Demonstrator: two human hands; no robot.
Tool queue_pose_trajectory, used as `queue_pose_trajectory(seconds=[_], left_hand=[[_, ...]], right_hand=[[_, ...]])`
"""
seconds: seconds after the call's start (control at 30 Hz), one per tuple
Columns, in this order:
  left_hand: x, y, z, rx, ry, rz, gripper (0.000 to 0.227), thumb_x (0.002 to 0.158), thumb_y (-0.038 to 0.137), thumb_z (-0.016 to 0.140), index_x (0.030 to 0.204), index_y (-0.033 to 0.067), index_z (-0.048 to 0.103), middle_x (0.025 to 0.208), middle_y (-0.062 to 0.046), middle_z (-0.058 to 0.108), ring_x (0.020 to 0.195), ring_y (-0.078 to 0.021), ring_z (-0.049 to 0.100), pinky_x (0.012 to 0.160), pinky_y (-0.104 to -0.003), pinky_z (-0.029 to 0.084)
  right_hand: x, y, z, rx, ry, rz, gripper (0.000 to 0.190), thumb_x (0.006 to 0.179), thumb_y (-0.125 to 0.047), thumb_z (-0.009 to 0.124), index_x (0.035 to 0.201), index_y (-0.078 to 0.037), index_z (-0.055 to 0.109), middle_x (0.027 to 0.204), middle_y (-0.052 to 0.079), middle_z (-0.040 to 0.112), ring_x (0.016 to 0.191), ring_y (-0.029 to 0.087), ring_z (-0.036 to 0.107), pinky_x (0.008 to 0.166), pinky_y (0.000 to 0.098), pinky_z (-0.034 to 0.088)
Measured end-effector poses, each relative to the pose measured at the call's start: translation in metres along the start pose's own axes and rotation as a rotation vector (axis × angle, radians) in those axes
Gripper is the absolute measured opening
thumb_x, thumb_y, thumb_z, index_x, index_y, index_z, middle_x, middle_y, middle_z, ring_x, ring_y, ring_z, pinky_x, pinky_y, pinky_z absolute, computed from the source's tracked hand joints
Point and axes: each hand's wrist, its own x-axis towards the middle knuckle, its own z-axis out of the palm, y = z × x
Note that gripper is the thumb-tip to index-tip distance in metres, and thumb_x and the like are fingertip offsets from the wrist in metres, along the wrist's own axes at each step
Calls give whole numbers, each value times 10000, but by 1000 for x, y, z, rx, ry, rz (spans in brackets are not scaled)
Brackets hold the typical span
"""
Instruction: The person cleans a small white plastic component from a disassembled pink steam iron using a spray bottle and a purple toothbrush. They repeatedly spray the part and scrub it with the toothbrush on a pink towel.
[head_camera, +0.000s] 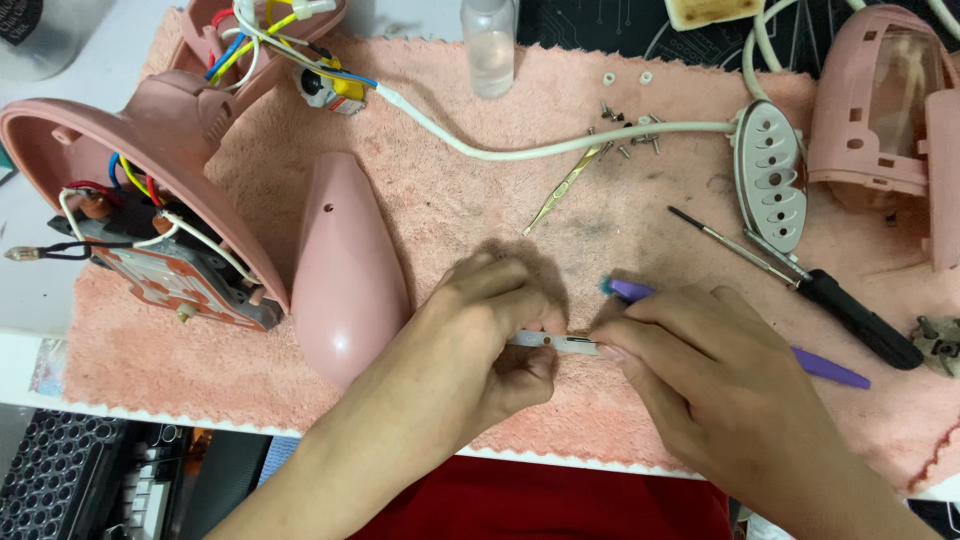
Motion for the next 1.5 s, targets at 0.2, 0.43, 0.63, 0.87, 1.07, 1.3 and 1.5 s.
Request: queue_pose_trajectory(seconds=[0.2,0.43,0.63,0.87,1.07,1.3,1.5], left_hand=[[-1,0,-1,3,-23,-31,286,793,-57,772,1009,101,670,1076,-73,712,1097,-301,660,1031,-408,504],[1,-1,0,-16,-6,-13,281,783,-76,752,997,79,656,1042,-69,723,1045,-291,674,1022,-404,496],[1,-2,1,-3,-2,-27,272,791,-75,743,1007,75,673,1061,-71,724,1058,-285,682,1001,-389,510],[2,-1,0,-23,-10,-11,296,772,-72,747,1015,69,655,1050,-73,712,1035,-299,679,1030,-409,494],[1,1,-2,-36,-30,-31,280,815,-80,803,1008,75,671,1069,-77,719,1090,-297,681,1077,-412,496],[5,4,-3,-31,-42,-18,287,813,-100,793,995,73,653,1050,-87,725,1041,-299,693,1057,-410,495],[6,9,-4,-3,-73,-75,248,847,-76,784,1004,76,667,1080,-69,735,1093,-281,673,1024,-383,522]], right_hand=[[5,-5,1,-32,-9,-10,174,1106,-62,660,1230,-92,778,1189,99,747,1070,326,731,883,484,490],[11,-3,-6,-61,-14,-64,240,1090,18,629,1245,-106,763,1167,73,747,1002,315,706,837,457,458],[11,-5,-5,-66,-20,-71,246,1101,41,596,1212,-111,754,1140,53,733,933,292,667,797,453,432],[14,-11,-1,-35,-7,-66,267,1094,41,577,1233,-87,765,1194,72,753,1051,302,727,864,470,477],[0,-3,-2,-77,29,-31,205,1084,43,641,1171,-98,762,1125,80,726,957,308,705,836,467,477],[-12,4,-10,-59,-48,31,205,1112,-101,633,1245,-136,784,1251,55,751,975,302,701,871,480,460],[-4,-7,-5,-5,62,23,256,1101,52,603,1212,-86,789,1165,88,733,963,299,707,850,479,448]])
